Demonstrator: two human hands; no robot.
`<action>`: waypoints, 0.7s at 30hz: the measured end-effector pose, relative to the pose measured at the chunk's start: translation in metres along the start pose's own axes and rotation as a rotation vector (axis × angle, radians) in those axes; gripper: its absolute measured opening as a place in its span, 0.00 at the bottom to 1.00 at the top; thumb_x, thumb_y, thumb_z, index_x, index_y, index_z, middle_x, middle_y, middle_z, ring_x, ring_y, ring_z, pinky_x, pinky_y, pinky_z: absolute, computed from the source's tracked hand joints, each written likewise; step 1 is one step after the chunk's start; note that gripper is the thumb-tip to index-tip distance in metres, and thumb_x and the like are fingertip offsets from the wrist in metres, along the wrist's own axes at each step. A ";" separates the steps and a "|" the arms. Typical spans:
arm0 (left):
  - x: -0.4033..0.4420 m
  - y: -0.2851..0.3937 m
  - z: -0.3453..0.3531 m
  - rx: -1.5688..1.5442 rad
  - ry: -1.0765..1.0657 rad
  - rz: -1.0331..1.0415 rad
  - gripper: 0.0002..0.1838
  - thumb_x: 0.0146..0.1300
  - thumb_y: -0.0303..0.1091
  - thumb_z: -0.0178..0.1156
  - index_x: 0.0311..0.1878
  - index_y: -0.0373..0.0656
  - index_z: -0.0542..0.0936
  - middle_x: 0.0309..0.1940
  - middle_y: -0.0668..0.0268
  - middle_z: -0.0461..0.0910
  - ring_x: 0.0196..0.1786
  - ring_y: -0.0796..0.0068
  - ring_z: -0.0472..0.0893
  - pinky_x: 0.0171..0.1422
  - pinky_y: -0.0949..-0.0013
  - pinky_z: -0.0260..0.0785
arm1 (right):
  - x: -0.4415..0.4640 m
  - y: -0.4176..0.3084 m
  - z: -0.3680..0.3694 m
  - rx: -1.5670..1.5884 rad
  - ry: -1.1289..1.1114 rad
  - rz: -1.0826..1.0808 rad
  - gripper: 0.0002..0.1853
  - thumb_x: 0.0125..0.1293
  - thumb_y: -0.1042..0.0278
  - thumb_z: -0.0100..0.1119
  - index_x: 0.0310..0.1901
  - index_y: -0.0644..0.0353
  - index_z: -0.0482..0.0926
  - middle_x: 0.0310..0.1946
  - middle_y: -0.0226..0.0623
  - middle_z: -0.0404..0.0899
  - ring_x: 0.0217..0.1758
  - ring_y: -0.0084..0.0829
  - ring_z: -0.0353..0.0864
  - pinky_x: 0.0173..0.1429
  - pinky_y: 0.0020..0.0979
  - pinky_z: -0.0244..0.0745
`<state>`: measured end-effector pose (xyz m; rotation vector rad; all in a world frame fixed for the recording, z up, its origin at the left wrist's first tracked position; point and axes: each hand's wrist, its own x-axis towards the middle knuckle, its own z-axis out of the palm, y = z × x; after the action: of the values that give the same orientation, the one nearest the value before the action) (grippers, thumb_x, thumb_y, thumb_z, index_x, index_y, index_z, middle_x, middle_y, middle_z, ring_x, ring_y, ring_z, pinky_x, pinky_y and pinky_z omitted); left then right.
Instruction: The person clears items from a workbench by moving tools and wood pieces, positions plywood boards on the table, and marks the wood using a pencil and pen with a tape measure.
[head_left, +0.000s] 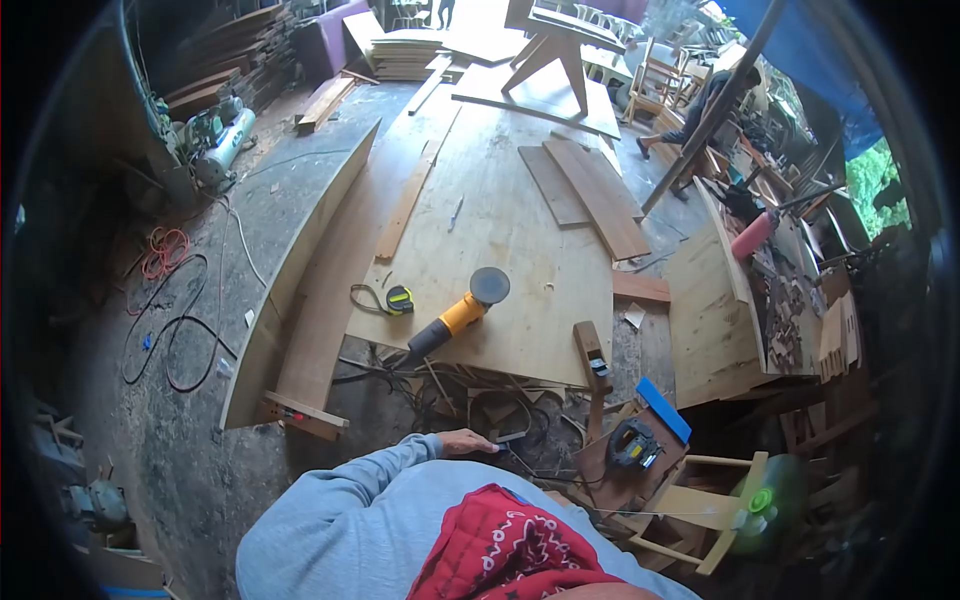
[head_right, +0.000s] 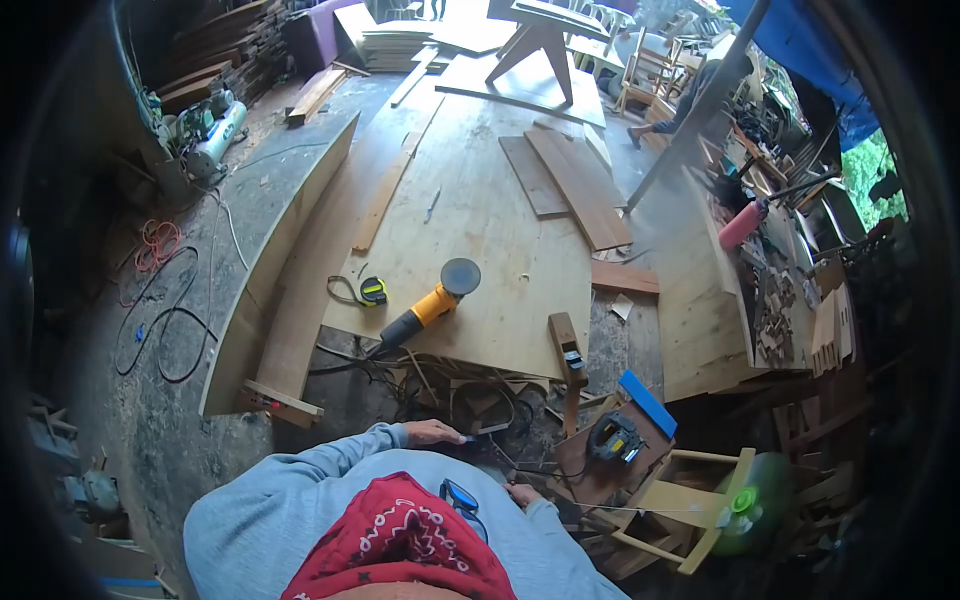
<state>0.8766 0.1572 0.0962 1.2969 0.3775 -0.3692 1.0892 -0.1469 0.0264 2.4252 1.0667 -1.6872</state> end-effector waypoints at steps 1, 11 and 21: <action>-0.010 0.006 -0.004 0.036 0.001 -0.024 0.31 0.67 0.55 0.59 0.62 0.39 0.79 0.62 0.60 0.79 0.69 0.63 0.73 0.77 0.66 0.57 | 0.005 0.002 0.006 0.003 0.008 -0.002 0.21 0.67 0.50 0.52 0.47 0.57 0.86 0.48 0.45 0.85 0.54 0.45 0.83 0.55 0.39 0.75; -0.189 -0.047 -0.073 0.198 0.183 -0.327 0.28 0.62 0.53 0.64 0.61 0.47 0.82 0.56 0.64 0.83 0.57 0.69 0.79 0.67 0.67 0.67 | -0.034 -0.131 -0.041 0.507 0.083 -0.182 0.25 0.66 0.44 0.62 0.51 0.60 0.84 0.42 0.34 0.85 0.49 0.27 0.81 0.56 0.32 0.73; -0.247 -0.047 -0.021 -0.243 0.526 -0.327 0.29 0.62 0.52 0.67 0.65 0.52 0.79 0.49 0.74 0.84 0.46 0.81 0.79 0.48 0.74 0.72 | -0.024 -0.299 -0.073 0.406 -0.609 -0.699 0.11 0.63 0.66 0.66 0.43 0.62 0.80 0.34 0.24 0.79 0.40 0.19 0.75 0.48 0.24 0.69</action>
<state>0.6353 0.1802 0.1671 1.0794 1.0552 -0.2394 0.9875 0.0972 0.1864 1.5021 1.6721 -2.8215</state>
